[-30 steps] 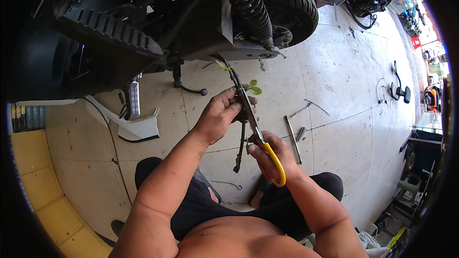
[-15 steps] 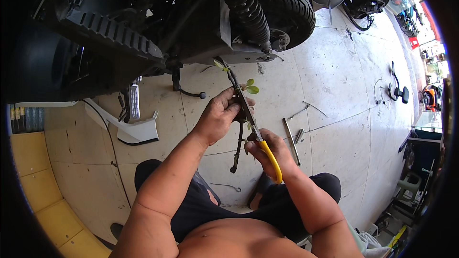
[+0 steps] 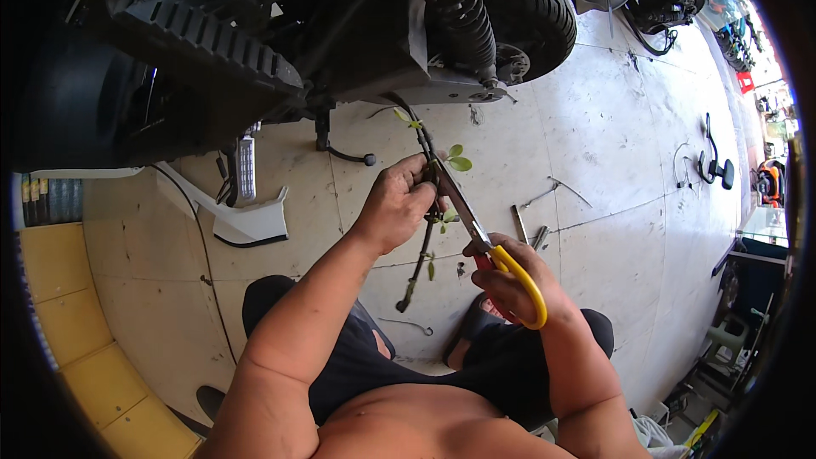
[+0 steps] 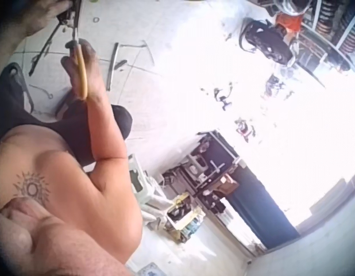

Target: The person removes a white plastic cover from a scooter, then uses a cordless drill to remove screws from the front fairing. They disconnect wiring, detach the fairing, and later use scissors to trim a small plant near the rear wheel.

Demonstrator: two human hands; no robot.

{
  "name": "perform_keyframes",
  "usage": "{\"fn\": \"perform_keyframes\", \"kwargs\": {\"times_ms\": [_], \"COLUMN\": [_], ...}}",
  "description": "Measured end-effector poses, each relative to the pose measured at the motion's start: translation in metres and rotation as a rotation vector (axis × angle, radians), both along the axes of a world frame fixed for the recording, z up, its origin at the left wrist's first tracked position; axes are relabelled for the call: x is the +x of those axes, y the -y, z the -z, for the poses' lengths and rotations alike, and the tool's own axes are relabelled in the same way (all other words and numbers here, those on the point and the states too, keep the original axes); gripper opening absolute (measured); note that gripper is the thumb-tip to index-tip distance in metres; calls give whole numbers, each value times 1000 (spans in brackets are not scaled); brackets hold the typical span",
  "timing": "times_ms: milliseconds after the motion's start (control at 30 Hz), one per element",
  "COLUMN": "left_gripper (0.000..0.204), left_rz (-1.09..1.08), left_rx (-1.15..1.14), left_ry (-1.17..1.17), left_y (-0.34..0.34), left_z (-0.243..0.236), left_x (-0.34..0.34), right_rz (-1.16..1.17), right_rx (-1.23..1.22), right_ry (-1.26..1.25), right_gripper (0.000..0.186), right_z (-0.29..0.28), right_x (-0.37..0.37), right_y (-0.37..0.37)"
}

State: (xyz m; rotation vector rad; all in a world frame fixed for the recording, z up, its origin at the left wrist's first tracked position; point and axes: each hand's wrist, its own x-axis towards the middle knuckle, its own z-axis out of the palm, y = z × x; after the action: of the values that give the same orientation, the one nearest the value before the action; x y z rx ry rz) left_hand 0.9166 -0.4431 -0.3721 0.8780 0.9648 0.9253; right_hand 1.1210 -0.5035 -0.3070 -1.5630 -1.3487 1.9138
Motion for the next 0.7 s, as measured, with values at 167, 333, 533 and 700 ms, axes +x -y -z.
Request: {"fn": "perform_keyframes", "kwargs": {"times_ms": [167,333,533,700], "left_gripper": [31,17,15,21], "left_rz": [48,-114,10,281], "left_rx": [51,99,58,485], "left_ry": [-2,-70,-218,-671], "left_y": [0,3,-7,-7], "left_z": [6,4,-8,26], "left_x": [-1,13,-5,-43], "right_rz": [164,107,2,42], "right_rx": [-403,92,265,705], "right_ry": [-271,5,47,230], "right_gripper": [26,26,33,33], "right_z": [0,36,36,54], "right_x": [7,-12,4,8], "right_y": [2,17,2,-14]}}
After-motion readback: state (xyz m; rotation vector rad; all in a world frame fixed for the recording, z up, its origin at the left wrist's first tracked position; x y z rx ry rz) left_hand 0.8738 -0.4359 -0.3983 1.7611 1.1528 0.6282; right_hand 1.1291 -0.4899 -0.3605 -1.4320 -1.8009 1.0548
